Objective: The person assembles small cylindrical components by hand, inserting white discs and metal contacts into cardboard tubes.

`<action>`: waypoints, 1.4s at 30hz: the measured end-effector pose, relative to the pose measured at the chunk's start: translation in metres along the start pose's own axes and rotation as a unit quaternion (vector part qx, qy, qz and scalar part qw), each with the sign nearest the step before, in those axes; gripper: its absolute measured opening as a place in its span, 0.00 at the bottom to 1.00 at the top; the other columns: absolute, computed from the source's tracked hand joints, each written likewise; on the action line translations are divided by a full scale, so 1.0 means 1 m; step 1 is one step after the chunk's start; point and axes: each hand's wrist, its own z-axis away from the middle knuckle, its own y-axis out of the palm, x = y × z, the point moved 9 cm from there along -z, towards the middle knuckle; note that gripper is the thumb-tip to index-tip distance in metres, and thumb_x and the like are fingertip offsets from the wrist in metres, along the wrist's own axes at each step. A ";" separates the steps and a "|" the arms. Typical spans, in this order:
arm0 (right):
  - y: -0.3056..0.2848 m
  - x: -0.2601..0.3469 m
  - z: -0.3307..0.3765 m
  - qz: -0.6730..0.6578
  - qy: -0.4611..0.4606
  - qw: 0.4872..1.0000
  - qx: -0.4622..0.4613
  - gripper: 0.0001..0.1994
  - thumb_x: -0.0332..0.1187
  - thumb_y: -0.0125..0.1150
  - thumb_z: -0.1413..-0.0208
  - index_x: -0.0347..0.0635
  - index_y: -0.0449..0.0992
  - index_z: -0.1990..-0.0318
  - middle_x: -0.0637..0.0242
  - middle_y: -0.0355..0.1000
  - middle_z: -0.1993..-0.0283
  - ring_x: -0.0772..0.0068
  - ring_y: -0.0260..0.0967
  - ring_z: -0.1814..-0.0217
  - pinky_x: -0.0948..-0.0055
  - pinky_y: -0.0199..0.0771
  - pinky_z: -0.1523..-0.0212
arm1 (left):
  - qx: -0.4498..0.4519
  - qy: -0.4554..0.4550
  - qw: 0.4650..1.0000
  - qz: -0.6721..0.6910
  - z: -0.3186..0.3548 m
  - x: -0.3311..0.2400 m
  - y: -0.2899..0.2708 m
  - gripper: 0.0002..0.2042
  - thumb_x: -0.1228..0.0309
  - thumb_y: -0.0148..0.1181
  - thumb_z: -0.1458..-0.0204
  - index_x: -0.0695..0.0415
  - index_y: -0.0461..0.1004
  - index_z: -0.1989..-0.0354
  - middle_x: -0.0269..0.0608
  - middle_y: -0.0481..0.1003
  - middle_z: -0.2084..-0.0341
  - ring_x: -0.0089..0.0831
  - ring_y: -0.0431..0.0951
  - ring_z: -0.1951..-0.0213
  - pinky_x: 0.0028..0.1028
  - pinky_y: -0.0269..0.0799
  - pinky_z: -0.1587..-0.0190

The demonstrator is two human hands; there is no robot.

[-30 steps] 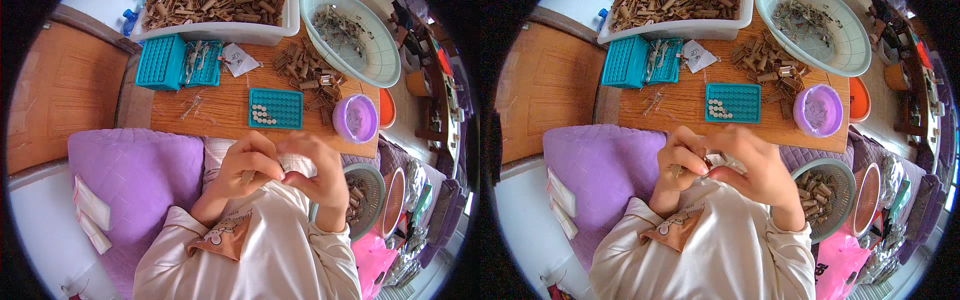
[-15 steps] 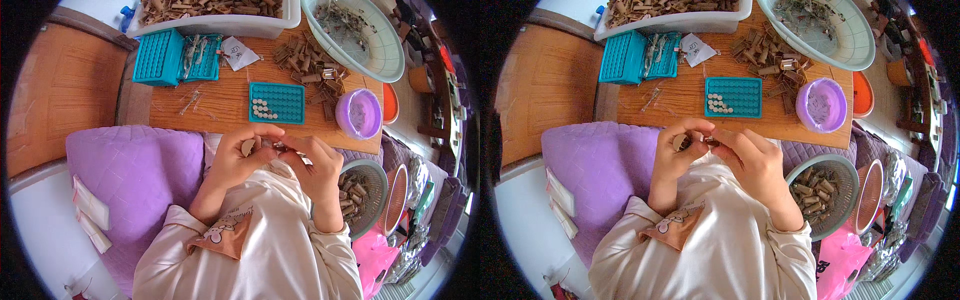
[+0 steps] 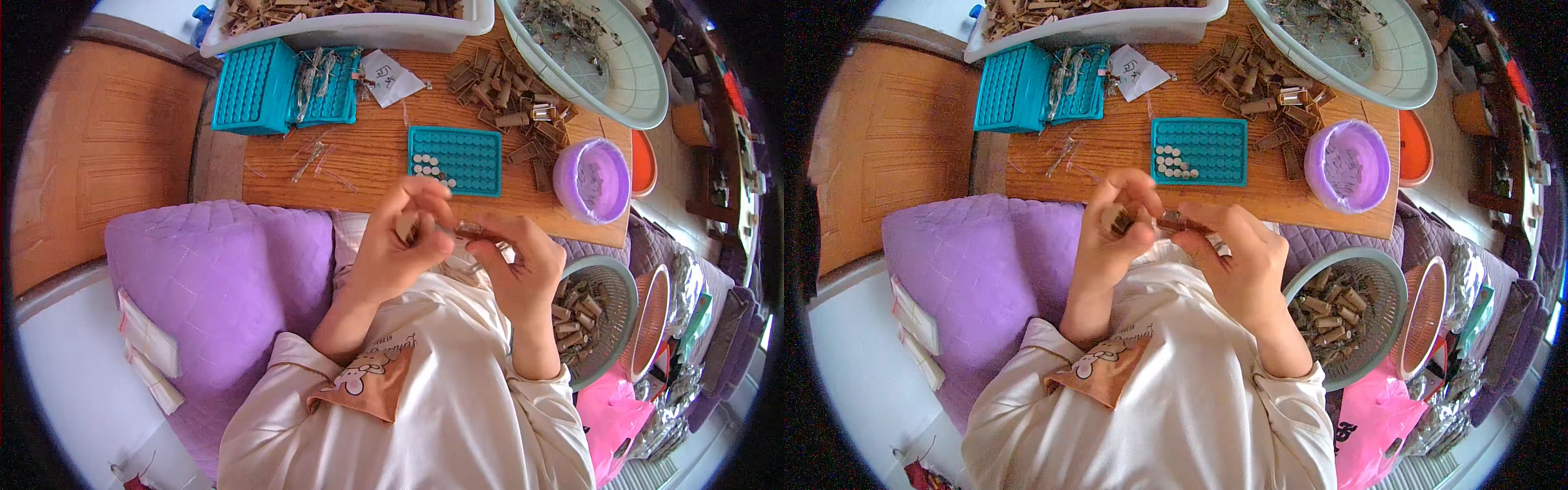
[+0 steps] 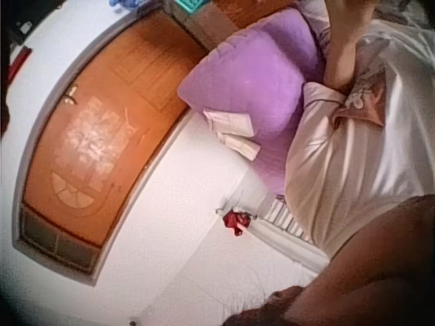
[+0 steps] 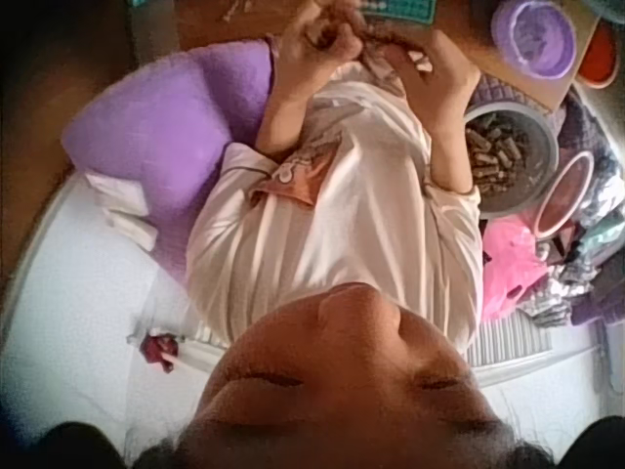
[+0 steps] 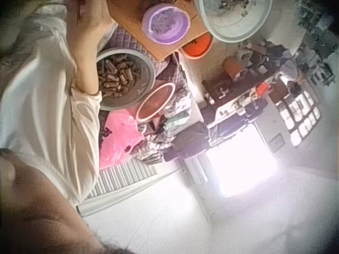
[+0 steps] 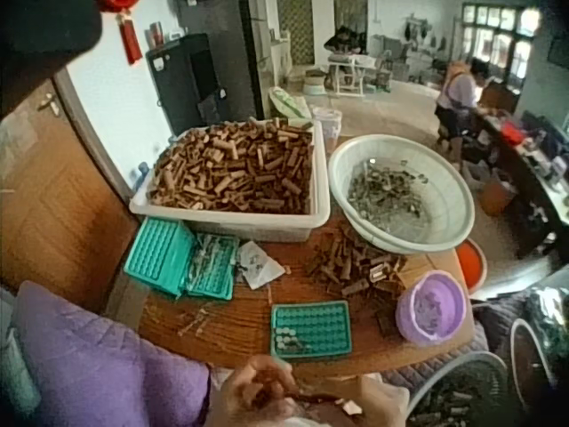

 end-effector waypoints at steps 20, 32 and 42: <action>0.013 0.017 0.002 -0.038 0.000 0.999 -0.035 0.07 0.20 0.59 0.64 0.38 0.69 0.75 0.65 0.67 0.79 0.77 0.63 0.83 0.82 0.62 0.84 | 0.057 -0.008 0.990 0.130 0.008 0.006 0.006 0.20 0.76 0.55 0.58 0.65 0.61 0.55 0.45 0.66 0.57 0.27 0.66 0.55 0.23 0.64 0.55; 0.019 0.022 0.002 0.010 -0.064 0.997 0.031 0.07 0.16 0.55 0.63 0.35 0.70 0.73 0.62 0.66 0.72 0.71 0.66 0.75 0.79 0.66 0.76 | 0.041 -0.016 0.996 0.083 0.007 0.009 0.008 0.23 0.72 0.52 0.53 0.63 0.55 0.49 0.46 0.65 0.56 0.25 0.67 0.57 0.20 0.66 0.60; 0.034 -0.030 0.018 -0.155 0.117 0.980 -0.039 0.18 0.14 0.48 0.60 0.37 0.61 0.57 0.59 0.59 0.62 0.73 0.62 0.71 0.78 0.66 0.72 | -0.048 -0.029 0.996 0.069 0.004 0.016 -0.003 0.18 0.66 0.42 0.48 0.60 0.53 0.51 0.48 0.66 0.57 0.21 0.70 0.66 0.16 0.68 0.70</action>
